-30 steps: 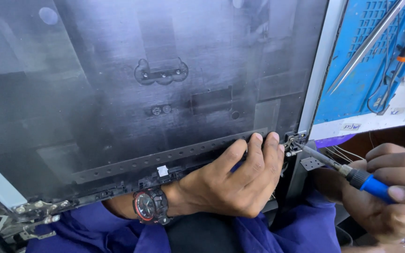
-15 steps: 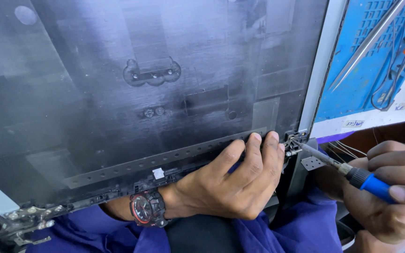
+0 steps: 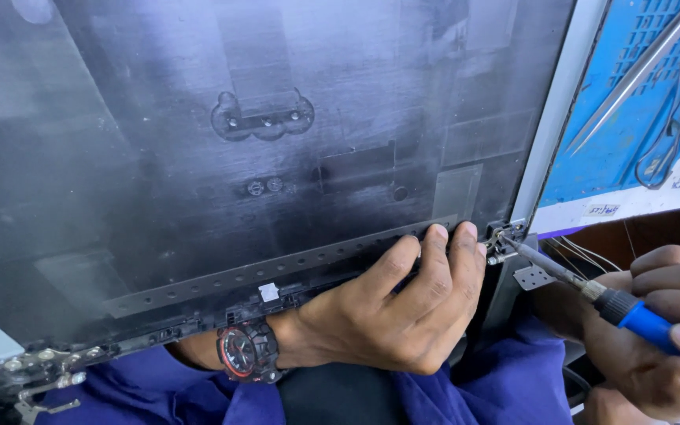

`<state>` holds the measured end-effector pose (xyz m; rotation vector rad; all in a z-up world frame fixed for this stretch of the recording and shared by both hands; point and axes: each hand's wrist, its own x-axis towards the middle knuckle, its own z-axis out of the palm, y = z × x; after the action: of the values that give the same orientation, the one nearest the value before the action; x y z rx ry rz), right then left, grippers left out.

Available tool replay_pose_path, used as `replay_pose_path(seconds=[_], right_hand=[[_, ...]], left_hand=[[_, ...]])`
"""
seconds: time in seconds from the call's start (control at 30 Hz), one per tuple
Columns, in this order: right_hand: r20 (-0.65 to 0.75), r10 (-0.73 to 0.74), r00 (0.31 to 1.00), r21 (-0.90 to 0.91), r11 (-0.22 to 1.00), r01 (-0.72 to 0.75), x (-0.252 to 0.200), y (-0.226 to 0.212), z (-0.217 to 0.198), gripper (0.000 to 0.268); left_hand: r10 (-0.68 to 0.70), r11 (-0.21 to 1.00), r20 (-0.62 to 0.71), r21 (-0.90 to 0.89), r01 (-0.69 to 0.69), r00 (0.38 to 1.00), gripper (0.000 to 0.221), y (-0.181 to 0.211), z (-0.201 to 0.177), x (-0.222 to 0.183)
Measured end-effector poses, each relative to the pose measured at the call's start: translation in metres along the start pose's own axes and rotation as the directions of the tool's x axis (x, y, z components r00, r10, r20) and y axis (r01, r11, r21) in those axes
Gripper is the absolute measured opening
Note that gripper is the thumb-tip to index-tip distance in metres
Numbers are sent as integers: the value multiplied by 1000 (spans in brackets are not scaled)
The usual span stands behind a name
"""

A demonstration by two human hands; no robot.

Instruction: The person holds a disassembled display panel against their lap and works on the connector board at its edge with a soldering iron, steadying the panel with the other hand. They briefly pick up a screwdriver and small screws from the workbench before resuming soldering along the panel edge.

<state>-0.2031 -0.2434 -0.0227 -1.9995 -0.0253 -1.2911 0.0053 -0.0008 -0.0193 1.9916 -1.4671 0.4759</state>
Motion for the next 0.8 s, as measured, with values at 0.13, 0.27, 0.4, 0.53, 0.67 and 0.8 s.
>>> replay_pose_path(seconds=[0.13,0.27,0.4,0.53,0.67,0.8], right_hand=[[2,80,997,-53,995,-80,-9,-3,-14,42],[14,36,999,-42,999,-36,-4,-3,-5,40],[10,9,1000,-15,1000,-9,-3,-3,-7,43],[-76,-48,996,-38,998,45,-3,-3,-4,44],[-70,-35,997,-33,999,33,-8,-3,-15,45],[-71,-21,997,-26,999,19,-5,-4,-9,45]], left_hand=[[-7,1000,2,-16,7,1000,18,0,0,-1],[-11,999,38,-39,13,999,24,2,0,-2],[-57,998,37,2,57,998,16,3,1,0],[-43,999,67,29,42,997,19,1,0,2],[-37,999,89,33,34,995,22,1,-1,2],[-4,998,116,62,-4,993,27,1,-1,1]])
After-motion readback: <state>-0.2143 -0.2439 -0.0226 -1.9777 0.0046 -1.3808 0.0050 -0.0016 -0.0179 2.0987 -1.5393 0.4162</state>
